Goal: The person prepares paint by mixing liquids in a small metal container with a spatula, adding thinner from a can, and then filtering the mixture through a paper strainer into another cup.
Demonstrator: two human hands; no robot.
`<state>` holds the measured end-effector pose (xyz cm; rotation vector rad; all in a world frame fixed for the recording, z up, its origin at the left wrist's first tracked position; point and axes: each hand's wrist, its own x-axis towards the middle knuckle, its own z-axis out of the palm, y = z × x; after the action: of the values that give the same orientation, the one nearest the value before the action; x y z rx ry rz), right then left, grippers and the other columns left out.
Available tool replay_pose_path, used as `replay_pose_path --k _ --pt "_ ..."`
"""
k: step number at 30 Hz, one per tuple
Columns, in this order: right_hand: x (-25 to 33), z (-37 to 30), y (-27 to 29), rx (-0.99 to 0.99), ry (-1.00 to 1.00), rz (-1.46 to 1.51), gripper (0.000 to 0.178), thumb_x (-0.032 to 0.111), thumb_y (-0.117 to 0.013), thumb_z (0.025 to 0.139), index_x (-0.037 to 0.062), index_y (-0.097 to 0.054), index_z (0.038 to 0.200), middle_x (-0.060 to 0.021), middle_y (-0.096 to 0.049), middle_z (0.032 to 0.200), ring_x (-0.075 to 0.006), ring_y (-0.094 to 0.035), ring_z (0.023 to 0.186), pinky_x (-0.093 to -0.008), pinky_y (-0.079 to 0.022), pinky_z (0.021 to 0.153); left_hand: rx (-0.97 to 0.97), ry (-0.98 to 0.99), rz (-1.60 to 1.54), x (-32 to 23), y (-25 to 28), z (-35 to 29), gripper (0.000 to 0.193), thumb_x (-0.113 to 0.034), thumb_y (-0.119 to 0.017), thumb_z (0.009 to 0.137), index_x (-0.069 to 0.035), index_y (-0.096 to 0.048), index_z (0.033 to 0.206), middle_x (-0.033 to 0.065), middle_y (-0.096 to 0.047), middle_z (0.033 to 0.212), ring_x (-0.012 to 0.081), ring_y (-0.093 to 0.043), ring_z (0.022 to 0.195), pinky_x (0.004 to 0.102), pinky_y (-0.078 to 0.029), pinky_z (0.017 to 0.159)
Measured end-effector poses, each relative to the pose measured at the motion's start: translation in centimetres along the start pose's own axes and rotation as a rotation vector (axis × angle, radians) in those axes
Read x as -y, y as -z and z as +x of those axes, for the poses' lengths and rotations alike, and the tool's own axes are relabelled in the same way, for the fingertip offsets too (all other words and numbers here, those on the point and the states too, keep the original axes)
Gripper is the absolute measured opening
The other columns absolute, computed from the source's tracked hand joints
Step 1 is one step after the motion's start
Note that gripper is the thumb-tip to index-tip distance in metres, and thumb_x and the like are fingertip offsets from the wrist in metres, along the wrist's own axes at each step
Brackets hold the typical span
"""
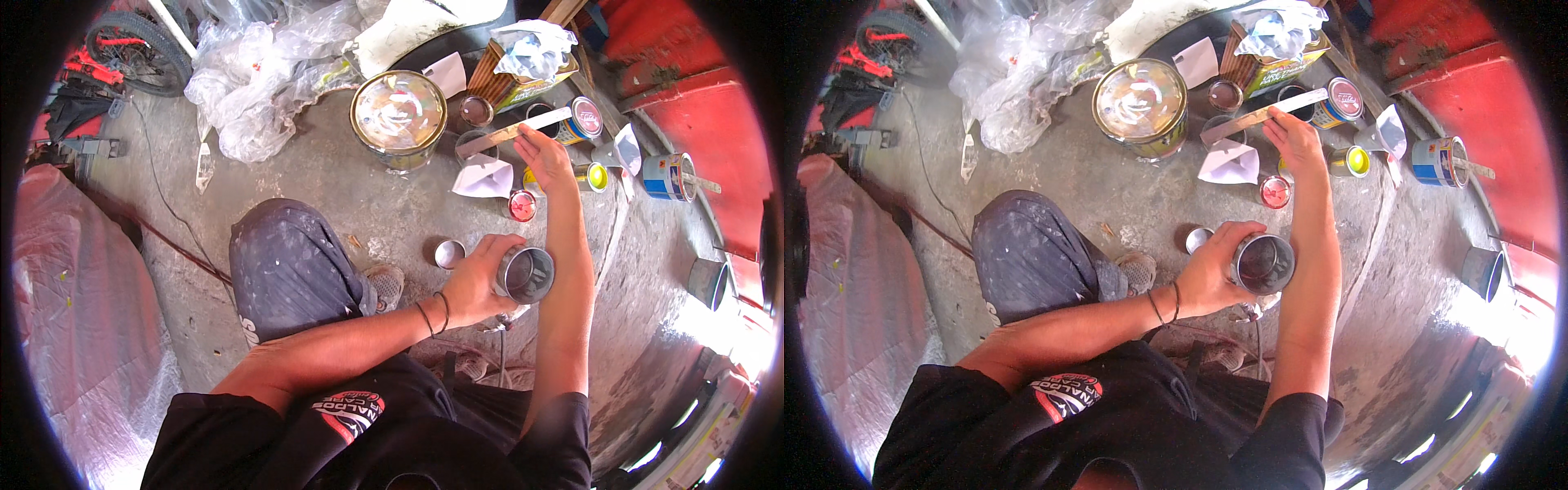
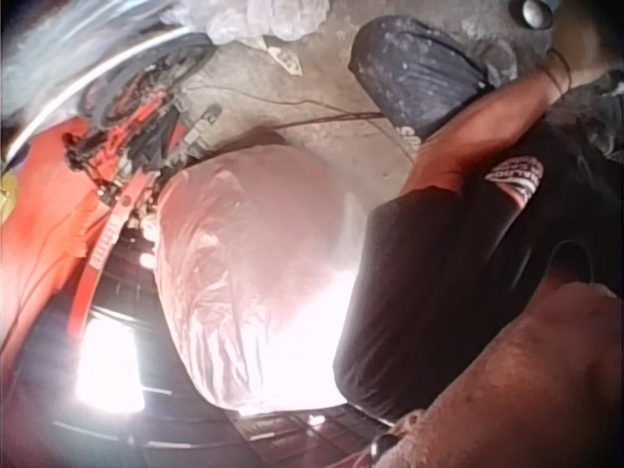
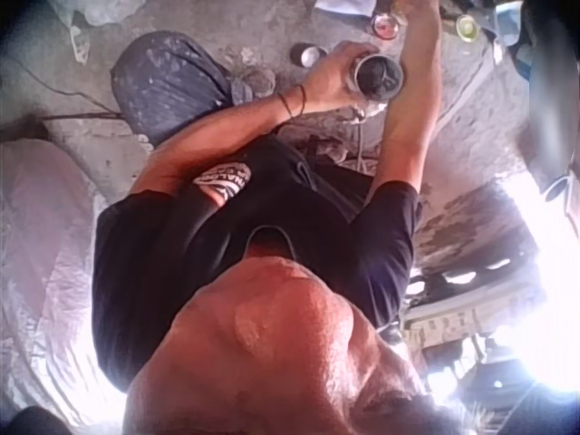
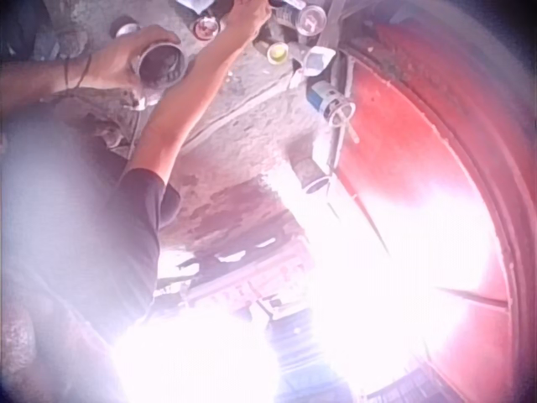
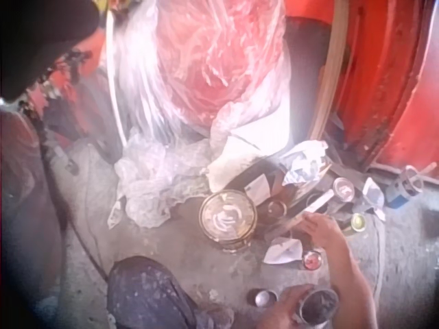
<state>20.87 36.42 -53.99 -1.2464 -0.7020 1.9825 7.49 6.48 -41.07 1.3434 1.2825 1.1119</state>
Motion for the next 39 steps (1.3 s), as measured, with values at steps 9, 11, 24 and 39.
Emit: replay_pose_path --k 9,11,24,39 --pt "-0.2 1.1 -3.0 -0.046 0.079 -0.073 0.042 0.009 -0.064 0.109 -0.0136 -0.06 0.145 -0.0214 -0.067 0.148 -0.0338 -0.069 0.131 -0.0445 -0.059 0.112 -0.045 0.111 0.011 0.5 0.6 0.2 0.09 -0.014 -0.095 0.072 -0.007 -0.053 0.151 0.0181 -0.062 0.14 0.0383 -0.061 0.135 0.0454 -0.048 0.117" --pt "-0.1 1.2 -3.0 -0.057 0.07 -0.057 0.04 0.008 -0.065 0.109 -0.0138 -0.063 0.143 -0.0216 -0.067 0.146 -0.0338 -0.068 0.13 -0.0436 -0.06 0.111 -0.056 0.106 0.002 0.8 0.5 0.2 0.09 -0.015 -0.095 0.071 -0.006 -0.054 0.151 0.019 -0.062 0.141 0.0385 -0.061 0.135 0.0449 -0.048 0.118" --pt "-1.9 0.6 -1.9 -0.076 0.188 -0.042 0.044 0.008 -0.064 0.11 -0.0124 -0.058 0.149 -0.0208 -0.066 0.152 -0.0337 -0.068 0.134 -0.0448 -0.055 0.12 -0.089 0.086 -0.01 1.9 0.0 0.2 0.091 -0.008 -0.094 0.072 -0.001 -0.052 0.153 0.0166 -0.062 0.142 0.0274 -0.065 0.134 0.0393 -0.051 0.116" --pt "-0.4 0.7 -1.1 -0.074 0.194 -0.062 0.044 0.012 -0.065 0.109 -0.0093 -0.062 0.147 -0.0198 -0.068 0.147 -0.0323 -0.069 0.133 -0.0421 -0.055 0.119 -0.073 0.095 0.0 1.7 -0.1 0.6 0.092 -0.011 -0.095 0.073 -0.001 -0.051 0.153 0.0172 -0.063 0.142 0.0283 -0.065 0.133 0.0396 -0.051 0.116"
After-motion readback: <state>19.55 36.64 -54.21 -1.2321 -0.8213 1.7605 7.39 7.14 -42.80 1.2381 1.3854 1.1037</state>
